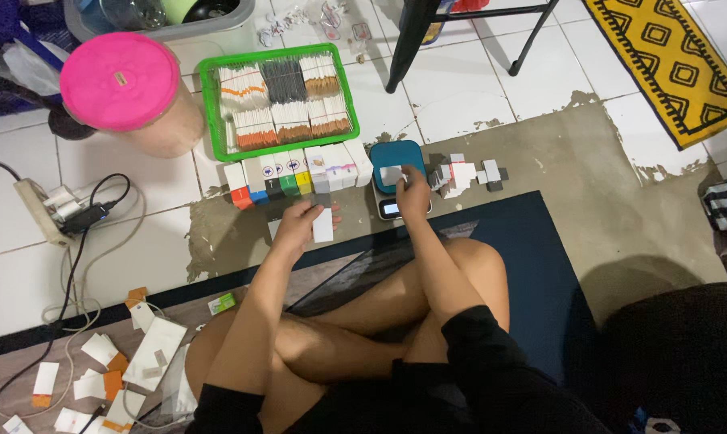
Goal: The person sits on a mat and repeatedly picks up small white rectangular items, places them on a digital scale, and then removes them. The person handles the items one at a time, occasionally placing them into a green basket or onto a pile on the floor.
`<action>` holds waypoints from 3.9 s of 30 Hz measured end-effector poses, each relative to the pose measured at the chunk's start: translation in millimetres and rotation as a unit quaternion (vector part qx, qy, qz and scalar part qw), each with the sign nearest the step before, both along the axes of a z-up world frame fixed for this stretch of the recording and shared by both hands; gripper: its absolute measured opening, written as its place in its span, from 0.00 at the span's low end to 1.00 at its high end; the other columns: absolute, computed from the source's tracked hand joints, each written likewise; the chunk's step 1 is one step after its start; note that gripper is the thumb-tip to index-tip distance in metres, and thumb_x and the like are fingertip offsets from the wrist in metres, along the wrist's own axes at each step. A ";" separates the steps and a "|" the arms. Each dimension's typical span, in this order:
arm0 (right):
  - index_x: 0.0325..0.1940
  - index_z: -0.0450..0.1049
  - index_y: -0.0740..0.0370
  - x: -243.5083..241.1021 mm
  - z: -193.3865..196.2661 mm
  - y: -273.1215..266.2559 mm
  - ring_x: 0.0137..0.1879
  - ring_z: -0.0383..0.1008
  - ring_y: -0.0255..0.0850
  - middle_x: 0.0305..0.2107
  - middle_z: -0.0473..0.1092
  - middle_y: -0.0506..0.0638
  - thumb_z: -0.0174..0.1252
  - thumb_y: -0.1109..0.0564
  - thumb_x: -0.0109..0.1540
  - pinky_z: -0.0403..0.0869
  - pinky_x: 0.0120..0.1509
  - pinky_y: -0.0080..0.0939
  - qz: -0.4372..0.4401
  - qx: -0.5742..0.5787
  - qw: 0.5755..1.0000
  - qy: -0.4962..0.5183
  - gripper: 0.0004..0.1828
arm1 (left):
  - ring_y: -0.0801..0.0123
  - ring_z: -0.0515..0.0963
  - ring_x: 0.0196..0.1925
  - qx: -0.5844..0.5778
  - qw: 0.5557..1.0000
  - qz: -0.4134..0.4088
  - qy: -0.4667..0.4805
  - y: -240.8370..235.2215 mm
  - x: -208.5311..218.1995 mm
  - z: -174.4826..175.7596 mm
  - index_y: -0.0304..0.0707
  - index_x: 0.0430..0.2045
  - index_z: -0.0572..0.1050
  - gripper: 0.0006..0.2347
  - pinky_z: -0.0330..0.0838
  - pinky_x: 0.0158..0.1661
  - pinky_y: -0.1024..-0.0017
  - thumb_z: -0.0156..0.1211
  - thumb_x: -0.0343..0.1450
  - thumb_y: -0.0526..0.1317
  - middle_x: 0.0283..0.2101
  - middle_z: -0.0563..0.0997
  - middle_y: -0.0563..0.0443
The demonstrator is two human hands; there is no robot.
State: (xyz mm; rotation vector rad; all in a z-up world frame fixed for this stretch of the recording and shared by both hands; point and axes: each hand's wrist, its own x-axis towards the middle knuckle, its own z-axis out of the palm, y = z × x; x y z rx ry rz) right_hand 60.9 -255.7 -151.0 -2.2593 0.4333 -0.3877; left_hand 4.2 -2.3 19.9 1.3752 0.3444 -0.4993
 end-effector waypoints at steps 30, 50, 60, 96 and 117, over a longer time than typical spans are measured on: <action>0.43 0.74 0.71 -48.0 11.7 102.3 0.26 0.68 0.35 0.28 0.72 0.54 0.68 0.55 0.58 0.73 0.20 0.29 0.150 0.488 0.856 0.082 0.18 | 0.77 0.78 0.32 0.149 0.982 -0.010 -0.119 3.7 17.2 -83.5 0.42 0.35 0.81 0.13 0.74 0.34 0.79 0.75 0.60 0.41 0.28 0.83 0.51; 0.41 0.78 0.67 -36.7 -1.5 88.4 0.25 0.68 0.31 0.23 0.73 0.50 0.65 0.60 0.59 0.70 0.24 0.27 0.156 0.472 0.866 0.063 0.09 | 0.69 0.78 0.35 0.145 0.983 0.012 -0.110 9.1 21.6 -115.6 0.34 0.42 0.79 0.12 0.74 0.35 0.74 0.67 0.66 0.37 0.32 0.82 0.44; 0.46 0.76 0.72 -42.6 14.4 91.7 0.25 0.69 0.34 0.23 0.71 0.51 0.68 0.59 0.58 0.73 0.24 0.29 0.157 0.489 0.855 0.068 0.16 | 0.70 0.78 0.39 0.125 0.985 0.029 -0.118 5.2 15.4 -89.5 0.35 0.41 0.79 0.13 0.75 0.40 0.70 0.69 0.64 0.35 0.35 0.83 0.43; 0.34 0.78 0.66 -39.2 20.2 86.8 0.23 0.66 0.31 0.20 0.67 0.47 0.66 0.56 0.60 0.72 0.22 0.29 0.106 0.511 0.852 0.038 0.09 | 0.78 0.74 0.24 0.138 0.982 0.051 -0.117 21.6 31.1 -156.1 0.38 0.29 0.78 0.11 0.66 0.26 0.81 0.75 0.62 0.42 0.24 0.79 0.52; 0.40 0.76 0.72 -24.4 34.7 52.2 0.23 0.68 0.35 0.22 0.69 0.53 0.69 0.61 0.55 0.69 0.20 0.32 0.209 0.333 0.919 0.031 0.14 | 0.77 0.74 0.27 0.142 0.969 -0.050 -0.198 12.2 22.1 -110.3 0.34 0.31 0.79 0.09 0.66 0.27 0.75 0.71 0.64 0.39 0.25 0.82 0.45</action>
